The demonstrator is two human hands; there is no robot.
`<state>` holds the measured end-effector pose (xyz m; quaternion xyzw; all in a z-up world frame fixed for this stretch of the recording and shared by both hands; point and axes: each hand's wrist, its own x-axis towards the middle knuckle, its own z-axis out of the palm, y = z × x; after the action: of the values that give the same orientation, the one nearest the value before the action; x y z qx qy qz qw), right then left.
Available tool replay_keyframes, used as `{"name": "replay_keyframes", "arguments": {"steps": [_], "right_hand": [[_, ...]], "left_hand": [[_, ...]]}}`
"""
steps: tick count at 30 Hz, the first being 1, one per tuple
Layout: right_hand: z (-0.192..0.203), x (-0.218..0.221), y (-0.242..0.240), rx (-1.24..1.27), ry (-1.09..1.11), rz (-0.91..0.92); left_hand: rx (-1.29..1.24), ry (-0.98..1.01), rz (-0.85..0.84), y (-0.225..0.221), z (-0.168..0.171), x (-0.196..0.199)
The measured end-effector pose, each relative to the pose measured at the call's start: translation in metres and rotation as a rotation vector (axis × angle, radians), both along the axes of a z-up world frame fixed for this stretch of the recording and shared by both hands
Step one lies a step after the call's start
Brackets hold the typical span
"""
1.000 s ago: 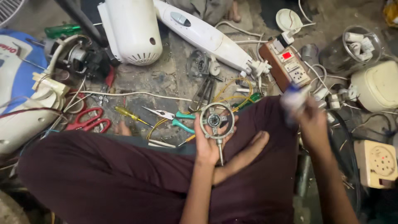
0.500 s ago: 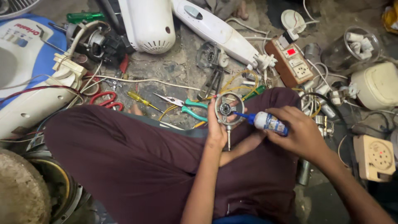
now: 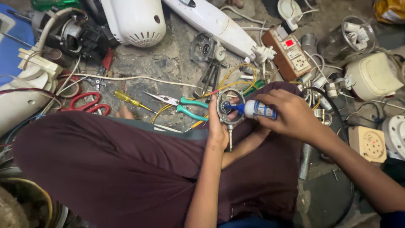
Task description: The person sits on the floor and repairs a small electrical motor component. They use a screwdriver to adjust internal parts, apply glue from a bottle to secure components, and insert a copper-wound rotor into the housing.
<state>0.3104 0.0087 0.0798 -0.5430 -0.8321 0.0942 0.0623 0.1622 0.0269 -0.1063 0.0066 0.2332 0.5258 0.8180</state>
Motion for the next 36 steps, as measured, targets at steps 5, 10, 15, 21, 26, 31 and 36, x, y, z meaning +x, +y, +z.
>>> {"name": "replay_keyframes", "arguments": {"steps": [5,10,15,21,26,31,36], "right_hand": [[-0.002,-0.006,0.006,0.033,0.019,0.052],[-0.003,-0.010,0.003,0.027,0.009,0.027],[-0.002,-0.013,0.004,0.049,-0.001,0.010],[-0.004,-0.014,0.006,0.046,0.020,-0.012],[-0.006,-0.012,0.005,0.026,0.019,-0.059],[-0.008,-0.008,0.004,0.018,0.034,-0.076],[-0.008,-0.005,0.000,0.048,0.038,-0.046]], "left_hand": [[0.036,-0.010,0.020,0.005,0.004,0.000],[-0.029,-0.021,-0.014,0.000,0.002,0.000],[-0.027,-0.035,-0.021,0.003,0.003,0.000],[-0.043,-0.019,-0.033,0.005,0.007,-0.001],[-0.057,-0.031,-0.053,0.001,0.014,-0.006],[-0.045,-0.028,-0.070,0.001,0.015,-0.007],[-0.050,-0.064,-0.064,0.003,0.014,-0.006]]}}
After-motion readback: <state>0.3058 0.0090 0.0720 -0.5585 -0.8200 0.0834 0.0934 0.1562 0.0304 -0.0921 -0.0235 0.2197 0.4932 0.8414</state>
